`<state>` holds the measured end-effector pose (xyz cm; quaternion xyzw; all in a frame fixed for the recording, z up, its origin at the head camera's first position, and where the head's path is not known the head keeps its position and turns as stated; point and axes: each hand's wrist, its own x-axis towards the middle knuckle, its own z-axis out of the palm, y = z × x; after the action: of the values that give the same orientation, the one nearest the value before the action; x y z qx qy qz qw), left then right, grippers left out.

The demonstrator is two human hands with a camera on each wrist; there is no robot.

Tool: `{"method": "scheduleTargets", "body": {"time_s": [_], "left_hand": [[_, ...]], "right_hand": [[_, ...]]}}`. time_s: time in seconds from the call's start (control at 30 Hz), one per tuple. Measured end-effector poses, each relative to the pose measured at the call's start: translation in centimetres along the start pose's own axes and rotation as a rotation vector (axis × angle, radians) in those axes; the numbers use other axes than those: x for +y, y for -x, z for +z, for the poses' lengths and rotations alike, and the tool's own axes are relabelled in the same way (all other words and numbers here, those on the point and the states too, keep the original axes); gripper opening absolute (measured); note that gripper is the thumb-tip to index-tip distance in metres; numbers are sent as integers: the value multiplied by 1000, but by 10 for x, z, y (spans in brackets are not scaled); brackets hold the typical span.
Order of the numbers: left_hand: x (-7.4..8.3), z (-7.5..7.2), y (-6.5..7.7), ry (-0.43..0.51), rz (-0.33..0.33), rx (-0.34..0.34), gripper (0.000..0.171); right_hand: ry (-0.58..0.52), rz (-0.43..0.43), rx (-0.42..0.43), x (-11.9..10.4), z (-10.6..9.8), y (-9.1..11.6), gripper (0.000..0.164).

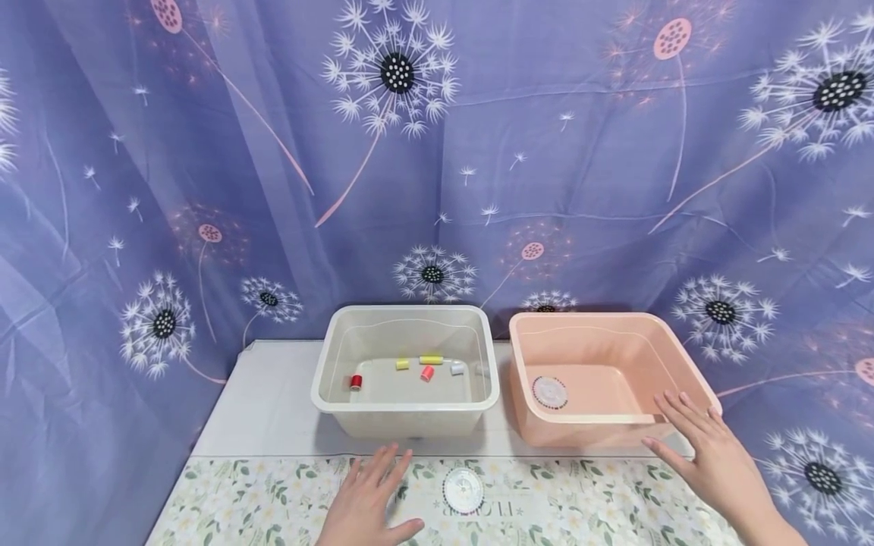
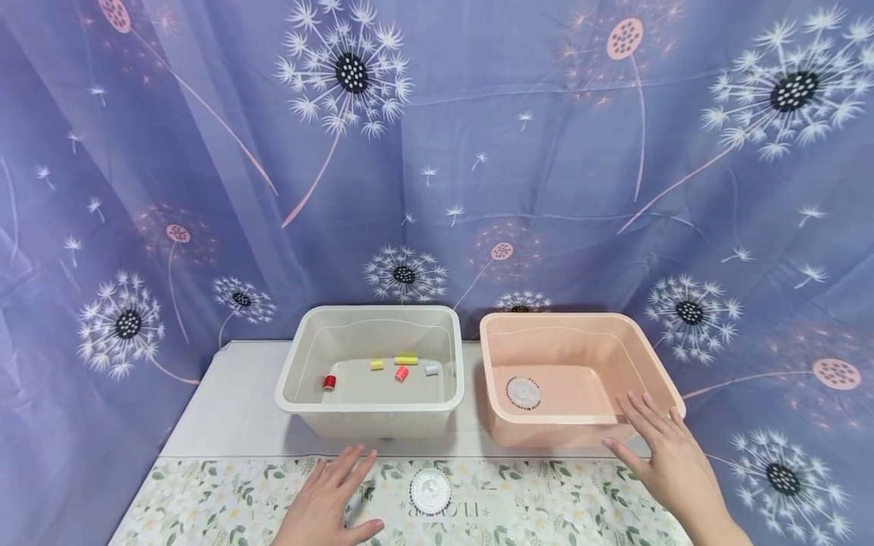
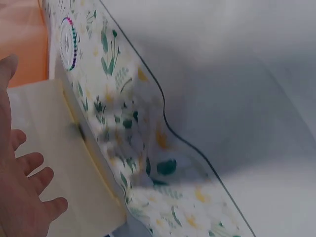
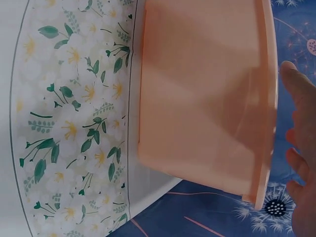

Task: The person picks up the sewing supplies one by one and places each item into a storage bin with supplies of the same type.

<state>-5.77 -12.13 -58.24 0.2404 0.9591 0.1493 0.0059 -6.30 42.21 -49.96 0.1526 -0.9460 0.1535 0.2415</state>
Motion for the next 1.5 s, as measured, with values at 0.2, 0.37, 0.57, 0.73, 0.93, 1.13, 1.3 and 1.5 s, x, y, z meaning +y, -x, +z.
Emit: {"method": "scheduleTargets", "body": {"time_s": [0.2,0.37,0.57,0.73,0.93,1.13,1.3,1.5], "left_hand": [[10,9,-9,-29,28,-22,99],[15,15,-15,-65,51,-6,99],[19,25,-23,-51,71,-19,97],[24,33,-27,-49,94,-2,97],[26,43,-31,-69,137,59,94],[24,53,-36,-56,149,48,91],[23,58,-39,-43,150,28,90],[25,63,-41,-65,166,21,91]], "right_hand": [[-3,21,23,1,5,4,68],[0,56,3,3,6,6,60],[-2,112,-31,3,8,8,52],[-1,83,5,5,10,6,51],[-3,45,56,10,12,4,50],[-4,36,88,13,15,3,48],[-11,45,106,12,15,0,47],[7,89,86,11,14,-2,45]]}}
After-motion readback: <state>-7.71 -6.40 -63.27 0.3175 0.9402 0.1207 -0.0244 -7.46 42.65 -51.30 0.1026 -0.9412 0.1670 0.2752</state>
